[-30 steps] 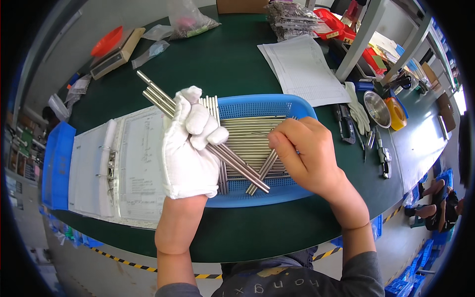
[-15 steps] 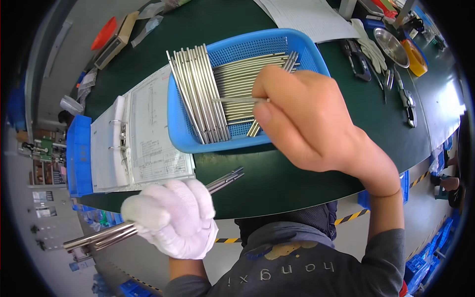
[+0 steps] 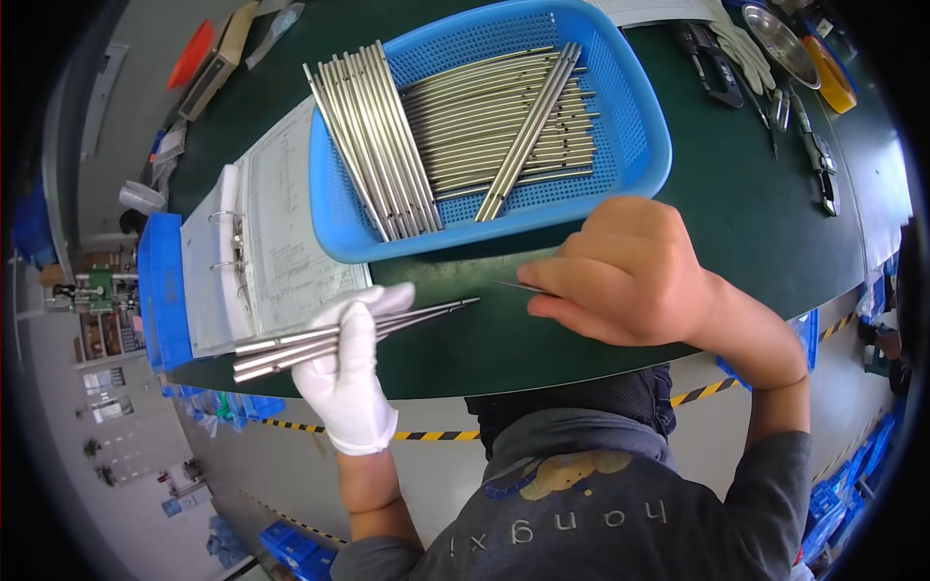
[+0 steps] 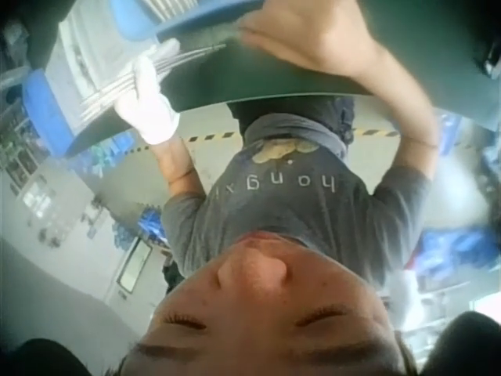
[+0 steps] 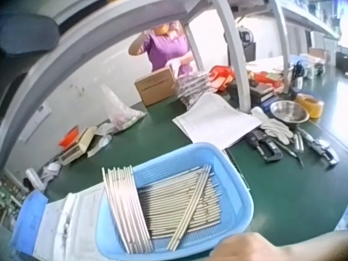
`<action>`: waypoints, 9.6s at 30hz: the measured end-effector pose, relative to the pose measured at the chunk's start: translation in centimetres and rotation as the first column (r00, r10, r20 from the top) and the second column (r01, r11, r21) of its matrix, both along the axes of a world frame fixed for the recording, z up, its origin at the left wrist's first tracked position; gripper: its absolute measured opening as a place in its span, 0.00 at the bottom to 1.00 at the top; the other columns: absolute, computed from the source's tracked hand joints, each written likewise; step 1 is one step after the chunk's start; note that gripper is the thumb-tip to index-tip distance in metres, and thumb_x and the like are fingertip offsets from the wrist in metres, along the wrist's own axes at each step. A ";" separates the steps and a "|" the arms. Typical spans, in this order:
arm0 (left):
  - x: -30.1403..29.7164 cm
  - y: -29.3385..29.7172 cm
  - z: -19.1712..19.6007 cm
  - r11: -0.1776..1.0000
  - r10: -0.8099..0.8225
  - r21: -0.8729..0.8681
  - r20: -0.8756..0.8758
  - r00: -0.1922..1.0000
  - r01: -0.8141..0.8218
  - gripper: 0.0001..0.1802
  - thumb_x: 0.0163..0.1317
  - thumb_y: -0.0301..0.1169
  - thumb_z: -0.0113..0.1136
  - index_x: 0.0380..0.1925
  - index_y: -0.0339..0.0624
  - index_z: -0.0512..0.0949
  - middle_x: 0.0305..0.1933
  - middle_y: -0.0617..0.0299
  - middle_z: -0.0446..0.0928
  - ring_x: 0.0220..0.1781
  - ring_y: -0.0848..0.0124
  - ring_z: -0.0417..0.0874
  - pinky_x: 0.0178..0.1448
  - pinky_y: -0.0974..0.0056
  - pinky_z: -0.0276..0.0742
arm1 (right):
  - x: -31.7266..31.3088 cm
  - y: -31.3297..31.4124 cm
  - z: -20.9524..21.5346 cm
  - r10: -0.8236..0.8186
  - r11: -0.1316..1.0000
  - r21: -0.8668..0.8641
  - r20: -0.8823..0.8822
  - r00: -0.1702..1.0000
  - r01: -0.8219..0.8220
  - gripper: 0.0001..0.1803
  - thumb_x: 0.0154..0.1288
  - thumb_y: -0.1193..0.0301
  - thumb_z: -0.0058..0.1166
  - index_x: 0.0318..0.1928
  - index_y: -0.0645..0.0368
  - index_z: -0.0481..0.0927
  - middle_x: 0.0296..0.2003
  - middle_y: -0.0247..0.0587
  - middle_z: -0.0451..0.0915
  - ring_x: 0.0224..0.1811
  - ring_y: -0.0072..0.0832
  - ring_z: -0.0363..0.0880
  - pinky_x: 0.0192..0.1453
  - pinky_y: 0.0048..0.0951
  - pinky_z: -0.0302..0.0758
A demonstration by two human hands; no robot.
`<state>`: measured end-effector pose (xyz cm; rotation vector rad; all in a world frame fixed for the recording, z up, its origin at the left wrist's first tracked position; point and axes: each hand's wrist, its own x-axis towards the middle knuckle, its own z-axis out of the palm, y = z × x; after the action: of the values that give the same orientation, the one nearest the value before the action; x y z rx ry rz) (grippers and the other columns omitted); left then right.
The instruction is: The recorder is inspecting and sorting hollow metal rods using a thin probe or testing needle.
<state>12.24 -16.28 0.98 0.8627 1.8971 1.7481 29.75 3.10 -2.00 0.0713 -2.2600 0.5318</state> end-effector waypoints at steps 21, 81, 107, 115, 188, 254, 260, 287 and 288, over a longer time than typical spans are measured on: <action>-0.9 -3.7 -5.4 0.952 0.279 -0.033 0.502 0.818 -0.304 0.20 0.74 0.34 0.53 0.57 0.28 0.72 0.49 0.35 0.80 0.50 0.48 0.86 0.52 0.52 0.88 | -3.8 -4.3 -3.5 0.146 0.985 -0.135 0.290 0.946 -0.111 0.10 0.52 0.76 0.67 0.33 0.59 0.78 0.25 0.38 0.80 0.23 0.37 0.79 0.26 0.35 0.74; -0.3 -4.0 -5.7 0.940 0.208 0.113 0.560 0.802 -0.323 0.15 0.72 0.27 0.55 0.54 0.30 0.75 0.42 0.43 0.84 0.42 0.56 0.88 0.49 0.54 0.90 | -3.9 -5.8 -3.5 0.143 0.987 0.057 0.161 0.977 -0.154 0.11 0.48 0.73 0.68 0.31 0.58 0.79 0.25 0.34 0.78 0.21 0.26 0.77 0.24 0.27 0.74; 0.1 -4.0 -5.7 0.942 0.207 0.122 0.523 0.827 -0.313 0.17 0.72 0.29 0.55 0.57 0.30 0.74 0.42 0.44 0.84 0.41 0.55 0.88 0.47 0.55 0.90 | -3.9 -6.1 -2.9 0.123 0.976 0.171 0.086 0.989 -0.136 0.11 0.44 0.75 0.65 0.31 0.61 0.79 0.20 0.31 0.73 0.17 0.22 0.70 0.20 0.24 0.64; -0.2 -4.4 -5.9 0.950 0.161 0.148 0.522 0.838 -0.275 0.18 0.73 0.27 0.52 0.60 0.28 0.71 0.45 0.41 0.83 0.44 0.53 0.88 0.50 0.54 0.89 | -3.8 -6.0 -3.7 0.182 0.981 -0.100 0.200 0.963 -0.165 0.11 0.48 0.75 0.68 0.33 0.59 0.79 0.22 0.35 0.75 0.18 0.30 0.73 0.20 0.29 0.67; -7.1 18.3 0.4 0.484 -0.512 -0.748 -0.663 0.547 -0.454 0.16 0.61 0.35 0.50 0.37 0.35 0.83 0.37 0.41 0.84 0.43 0.46 0.86 0.52 0.50 0.81 | 0.8 -0.9 -4.1 0.170 0.981 -0.099 0.028 0.985 -0.167 0.07 0.56 0.70 0.63 0.31 0.56 0.78 0.20 0.31 0.73 0.19 0.29 0.74 0.21 0.31 0.69; -3.8 -0.9 -6.3 0.836 0.362 0.137 0.590 0.722 -0.531 0.13 0.70 0.31 0.61 0.49 0.36 0.74 0.43 0.45 0.84 0.36 0.60 0.89 0.38 0.63 0.85 | -6.3 -6.3 -2.5 0.083 0.967 0.217 0.234 0.969 -0.136 0.11 0.47 0.78 0.64 0.34 0.60 0.80 0.24 0.36 0.78 0.21 0.30 0.77 0.23 0.30 0.73; -3.6 -0.8 -6.2 0.834 0.361 0.152 0.576 0.733 -0.531 0.12 0.70 0.29 0.60 0.48 0.35 0.74 0.41 0.46 0.84 0.34 0.61 0.88 0.36 0.65 0.85 | -6.3 -8.4 -0.7 -0.047 0.915 0.389 0.367 0.929 -0.107 0.13 0.43 0.75 0.60 0.35 0.61 0.80 0.24 0.33 0.76 0.22 0.26 0.76 0.26 0.26 0.73; -3.1 -0.7 -6.5 0.808 0.374 0.181 0.576 0.727 -0.560 0.11 0.71 0.30 0.60 0.49 0.38 0.75 0.45 0.45 0.84 0.34 0.63 0.89 0.36 0.66 0.85 | -7.0 -6.9 -1.2 0.129 0.947 0.245 0.307 0.943 -0.209 0.11 0.48 0.81 0.66 0.33 0.62 0.78 0.21 0.35 0.75 0.17 0.30 0.74 0.22 0.29 0.68; -3.1 -0.8 -6.5 0.803 0.363 0.201 0.581 0.728 -0.561 0.11 0.71 0.30 0.59 0.49 0.38 0.75 0.45 0.45 0.84 0.34 0.63 0.89 0.36 0.66 0.85 | -7.0 -6.8 -1.1 0.126 0.963 0.205 0.231 0.965 -0.175 0.11 0.48 0.81 0.66 0.33 0.62 0.78 0.21 0.35 0.75 0.17 0.30 0.74 0.22 0.30 0.69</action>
<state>9.14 -17.06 -5.56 -0.0567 1.5116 2.3892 22.72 -3.70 -3.15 0.3172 -2.5353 0.3761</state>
